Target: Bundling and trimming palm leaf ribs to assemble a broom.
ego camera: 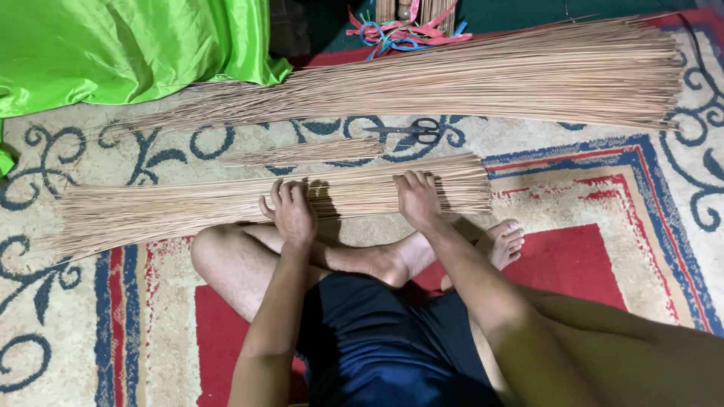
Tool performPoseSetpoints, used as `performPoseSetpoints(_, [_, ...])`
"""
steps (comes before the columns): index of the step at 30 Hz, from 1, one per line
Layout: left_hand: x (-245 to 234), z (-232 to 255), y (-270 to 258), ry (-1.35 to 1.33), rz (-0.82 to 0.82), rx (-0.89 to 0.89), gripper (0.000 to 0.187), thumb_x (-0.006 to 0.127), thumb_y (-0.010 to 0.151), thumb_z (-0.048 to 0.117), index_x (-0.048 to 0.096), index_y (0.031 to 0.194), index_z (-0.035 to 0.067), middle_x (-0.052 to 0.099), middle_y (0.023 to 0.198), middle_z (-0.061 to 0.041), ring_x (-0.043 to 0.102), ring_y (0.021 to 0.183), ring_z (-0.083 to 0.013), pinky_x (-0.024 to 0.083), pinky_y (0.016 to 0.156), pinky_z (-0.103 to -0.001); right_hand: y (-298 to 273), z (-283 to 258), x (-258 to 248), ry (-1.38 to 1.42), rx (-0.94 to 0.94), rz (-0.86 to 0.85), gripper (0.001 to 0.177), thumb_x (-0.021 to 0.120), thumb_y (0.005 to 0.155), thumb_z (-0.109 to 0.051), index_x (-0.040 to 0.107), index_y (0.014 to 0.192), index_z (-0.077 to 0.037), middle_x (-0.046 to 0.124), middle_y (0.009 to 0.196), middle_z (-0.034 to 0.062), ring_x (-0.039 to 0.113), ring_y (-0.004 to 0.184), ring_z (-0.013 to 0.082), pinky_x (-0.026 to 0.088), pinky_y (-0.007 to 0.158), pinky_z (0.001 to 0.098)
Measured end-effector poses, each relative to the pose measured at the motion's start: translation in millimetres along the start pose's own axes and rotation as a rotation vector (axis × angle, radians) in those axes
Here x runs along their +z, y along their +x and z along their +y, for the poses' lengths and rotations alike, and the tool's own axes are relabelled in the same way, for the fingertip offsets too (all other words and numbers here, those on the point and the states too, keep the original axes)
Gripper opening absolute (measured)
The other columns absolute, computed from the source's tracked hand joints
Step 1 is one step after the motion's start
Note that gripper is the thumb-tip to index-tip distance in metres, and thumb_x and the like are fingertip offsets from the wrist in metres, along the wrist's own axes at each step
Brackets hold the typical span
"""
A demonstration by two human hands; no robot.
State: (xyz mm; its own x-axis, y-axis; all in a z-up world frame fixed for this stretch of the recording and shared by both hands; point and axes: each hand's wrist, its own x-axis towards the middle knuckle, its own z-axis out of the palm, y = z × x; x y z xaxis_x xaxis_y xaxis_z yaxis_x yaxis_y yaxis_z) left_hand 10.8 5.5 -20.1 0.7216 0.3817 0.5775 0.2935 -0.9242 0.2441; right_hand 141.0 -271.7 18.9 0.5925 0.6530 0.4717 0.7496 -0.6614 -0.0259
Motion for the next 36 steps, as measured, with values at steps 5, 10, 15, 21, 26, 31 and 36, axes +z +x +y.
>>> performPoseSetpoints(5, [14, 39, -6, -0.024, -0.224, 0.276, 0.012, 0.056, 0.102, 0.027, 0.062, 0.112, 0.022, 0.062, 0.111, 0.0, 0.05, 0.13, -0.0201, 0.016, 0.117, -0.056, -1, -17, 3, 0.118, -0.036, 0.019, 0.018, 0.062, 0.092, -0.016, 0.071, 0.107, -0.014, 0.058, 0.088, 0.003, 0.06, 0.089, 0.0244, 0.044, 0.076, 0.0373])
performPoseSetpoints(10, [25, 71, 12, -0.112, -0.289, 0.39, 0.012, 0.055, 0.102, 0.022, 0.065, 0.11, 0.024, 0.067, 0.099, -0.002, 0.062, 0.107, -0.0198, 0.028, 0.112, -0.054, 6, -6, 2, 0.163, -0.034, -0.005, 0.016, 0.062, 0.094, -0.018, 0.071, 0.107, -0.013, 0.058, 0.087, 0.0036, 0.059, 0.086, 0.0252, 0.043, 0.073, 0.0373])
performPoseSetpoints(15, [29, 45, 27, -0.02, -0.328, 0.363, 0.012, 0.055, 0.101, 0.023, 0.066, 0.107, 0.024, 0.068, 0.098, 0.0, 0.065, 0.102, -0.0206, 0.036, 0.105, -0.049, -9, 57, 13, 0.14, -0.016, -0.112, 0.013, 0.06, 0.09, -0.015, 0.069, 0.098, -0.011, 0.059, 0.088, 0.0059, 0.061, 0.087, 0.0284, 0.044, 0.074, 0.0399])
performPoseSetpoints(21, [97, 48, 9, -0.048, -0.381, 0.392, 0.019, 0.057, 0.103, 0.036, 0.069, 0.1, 0.023, 0.067, 0.094, -0.002, 0.074, 0.086, -0.0253, 0.054, 0.075, -0.039, -14, 132, 8, 0.257, 0.078, -0.471, 0.026, 0.05, 0.103, -0.021, 0.072, 0.114, -0.014, 0.069, 0.099, 0.0107, 0.068, 0.102, 0.0364, 0.049, 0.088, 0.0479])
performPoseSetpoints(26, [72, 96, 23, -0.129, -0.513, 0.336, 0.018, 0.054, 0.105, 0.036, 0.069, 0.112, 0.029, 0.068, 0.102, -0.001, 0.075, 0.094, -0.0239, 0.055, 0.079, -0.037, -17, 171, -13, 0.229, 0.138, -0.568, 0.021, 0.054, 0.101, -0.021, 0.073, 0.107, -0.013, 0.07, 0.098, 0.0148, 0.069, 0.101, 0.0401, 0.053, 0.088, 0.0474])
performPoseSetpoints(31, [75, 102, 22, -0.164, -0.503, 0.352, 0.016, 0.058, 0.103, 0.03, 0.07, 0.114, 0.03, 0.067, 0.098, 0.0, 0.074, 0.093, -0.024, 0.055, 0.08, -0.037, -35, 181, -24, 0.275, 0.261, -0.575, 0.017, 0.058, 0.095, -0.017, 0.074, 0.099, -0.012, 0.07, 0.094, 0.0153, 0.069, 0.101, 0.0398, 0.057, 0.088, 0.0481])
performPoseSetpoints(36, [86, 97, 13, -0.123, -0.512, 0.401, 0.013, 0.062, 0.1, 0.03, 0.073, 0.107, 0.028, 0.066, 0.095, -0.001, 0.074, 0.093, -0.0241, 0.055, 0.079, -0.037, -45, 187, -23, 0.279, 0.438, -0.611, 0.023, 0.062, 0.085, -0.02, 0.077, 0.102, -0.023, 0.074, 0.094, 0.0098, 0.071, 0.101, 0.0357, 0.059, 0.087, 0.0489])
